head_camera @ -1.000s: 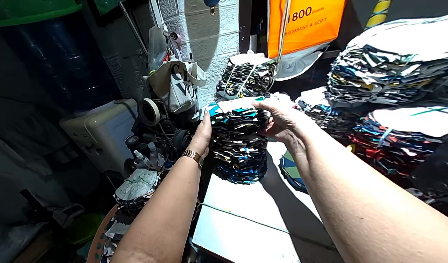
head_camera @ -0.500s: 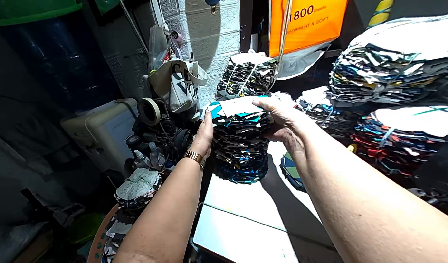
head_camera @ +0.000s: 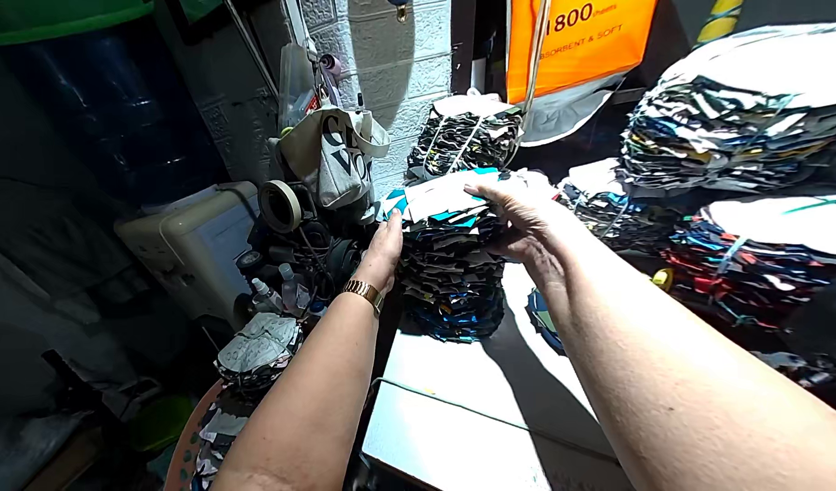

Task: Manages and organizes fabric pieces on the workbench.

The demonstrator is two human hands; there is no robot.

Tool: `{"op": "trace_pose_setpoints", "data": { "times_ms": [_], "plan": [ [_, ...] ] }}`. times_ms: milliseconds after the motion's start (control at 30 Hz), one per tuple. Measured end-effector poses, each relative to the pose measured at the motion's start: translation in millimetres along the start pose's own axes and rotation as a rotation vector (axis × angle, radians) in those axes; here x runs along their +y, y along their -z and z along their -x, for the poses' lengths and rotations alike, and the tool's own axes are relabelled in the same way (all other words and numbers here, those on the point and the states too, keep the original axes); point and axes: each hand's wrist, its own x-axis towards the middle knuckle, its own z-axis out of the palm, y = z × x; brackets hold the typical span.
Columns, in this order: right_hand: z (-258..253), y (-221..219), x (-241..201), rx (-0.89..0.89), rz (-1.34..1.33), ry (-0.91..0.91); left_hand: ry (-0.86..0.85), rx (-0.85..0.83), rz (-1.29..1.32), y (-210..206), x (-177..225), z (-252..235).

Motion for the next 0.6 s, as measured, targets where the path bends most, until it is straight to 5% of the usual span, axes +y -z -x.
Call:
{"op": "trace_pose_setpoints", "data": {
  "times_ms": [600],
  "plan": [
    [15,-12,-9,0.082,-0.244,0.057,-0.081,0.010,0.128,7,21,-7]
  ]
}}
